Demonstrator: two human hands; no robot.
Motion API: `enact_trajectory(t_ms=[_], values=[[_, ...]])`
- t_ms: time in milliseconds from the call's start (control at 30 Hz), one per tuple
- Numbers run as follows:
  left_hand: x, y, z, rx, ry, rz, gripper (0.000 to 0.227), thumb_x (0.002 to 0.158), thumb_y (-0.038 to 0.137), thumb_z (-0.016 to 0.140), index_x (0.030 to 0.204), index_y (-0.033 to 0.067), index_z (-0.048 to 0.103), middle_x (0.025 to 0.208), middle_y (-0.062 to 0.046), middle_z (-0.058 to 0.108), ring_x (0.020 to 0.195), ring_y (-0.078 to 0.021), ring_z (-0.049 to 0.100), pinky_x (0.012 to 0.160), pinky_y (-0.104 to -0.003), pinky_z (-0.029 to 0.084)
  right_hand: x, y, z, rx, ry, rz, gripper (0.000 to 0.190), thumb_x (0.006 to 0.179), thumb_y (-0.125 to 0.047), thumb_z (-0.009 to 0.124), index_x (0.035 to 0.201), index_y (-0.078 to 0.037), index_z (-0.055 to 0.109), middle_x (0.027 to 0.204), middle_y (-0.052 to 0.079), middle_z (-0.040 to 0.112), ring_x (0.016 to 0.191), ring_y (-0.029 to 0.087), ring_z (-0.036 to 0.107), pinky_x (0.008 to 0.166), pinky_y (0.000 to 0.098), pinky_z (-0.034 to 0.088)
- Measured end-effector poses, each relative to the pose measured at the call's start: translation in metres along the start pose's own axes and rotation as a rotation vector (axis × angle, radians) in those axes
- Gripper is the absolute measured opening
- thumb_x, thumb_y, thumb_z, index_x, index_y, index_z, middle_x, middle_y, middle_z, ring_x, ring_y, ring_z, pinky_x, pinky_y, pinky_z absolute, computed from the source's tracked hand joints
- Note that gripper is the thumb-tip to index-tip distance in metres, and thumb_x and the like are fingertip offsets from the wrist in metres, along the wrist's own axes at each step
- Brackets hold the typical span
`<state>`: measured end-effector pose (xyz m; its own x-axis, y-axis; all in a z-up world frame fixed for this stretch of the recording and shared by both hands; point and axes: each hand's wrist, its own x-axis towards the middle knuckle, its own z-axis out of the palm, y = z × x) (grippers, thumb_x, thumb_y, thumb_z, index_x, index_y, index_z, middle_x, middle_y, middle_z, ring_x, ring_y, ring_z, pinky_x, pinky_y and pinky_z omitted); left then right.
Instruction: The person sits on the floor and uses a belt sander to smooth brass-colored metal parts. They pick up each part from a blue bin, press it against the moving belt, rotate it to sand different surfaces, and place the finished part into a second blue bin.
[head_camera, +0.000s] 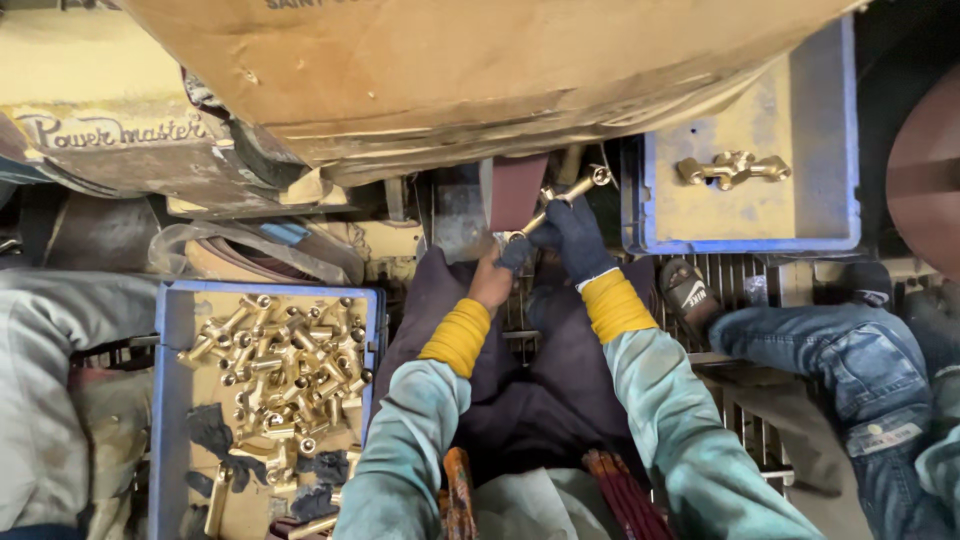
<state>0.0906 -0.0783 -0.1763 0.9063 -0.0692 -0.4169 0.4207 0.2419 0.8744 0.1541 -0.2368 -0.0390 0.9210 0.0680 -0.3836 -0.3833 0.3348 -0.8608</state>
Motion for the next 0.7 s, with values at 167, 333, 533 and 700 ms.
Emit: enact_trajectory(t_ms=[167,333,533,700], values=[[0.004,0.007,0.005,0.021,0.065,-0.108,0.031,0.098,0.03,0.063,0.117,0.0063,0.067,0.08,0.002,0.063,0.065,-0.0079,0.055,0.055,-0.027,0.044,0.004,-0.008,0.012,-0.062,0.01,-0.026,0.025,0.098,-0.021,0.059,0.114,-0.003,0.057,0.098,0.008,0.064,0.082,0.018,0.068,0.07,0.0337,0.061],[-0.018,0.04,0.008,-0.005,0.046,-0.097,0.031,0.102,0.034,0.065,0.116,0.0063,0.068,0.081,0.003,0.06,0.064,-0.0075,0.05,0.055,-0.025,0.041,-0.018,0.004,0.012,0.054,0.072,-0.011,0.027,0.1,-0.023,0.057,0.117,-0.002,0.053,0.099,0.01,0.063,0.087,0.021,0.068,0.076,0.037,0.062],[-0.026,0.073,0.007,0.028,0.057,-0.084,0.03,0.097,0.03,0.064,0.12,0.0107,0.068,0.085,0.003,0.066,0.066,-0.0074,0.053,0.056,-0.025,0.043,-0.034,0.015,0.022,0.271,0.128,0.081,0.036,0.1,-0.026,0.056,0.126,-0.004,0.046,0.11,0.015,0.067,0.101,0.029,0.071,0.09,0.0416,0.06],[-0.022,0.069,0.001,0.07,0.067,-0.136,0.028,0.103,0.027,0.063,0.124,0.009,0.067,0.085,0.004,0.063,0.068,-0.005,0.052,0.057,-0.023,0.041,-0.03,0.026,0.032,0.259,0.143,0.002,0.03,0.1,-0.022,0.054,0.123,-0.003,0.052,0.111,0.015,0.07,0.101,0.028,0.072,0.089,0.04,0.059]])
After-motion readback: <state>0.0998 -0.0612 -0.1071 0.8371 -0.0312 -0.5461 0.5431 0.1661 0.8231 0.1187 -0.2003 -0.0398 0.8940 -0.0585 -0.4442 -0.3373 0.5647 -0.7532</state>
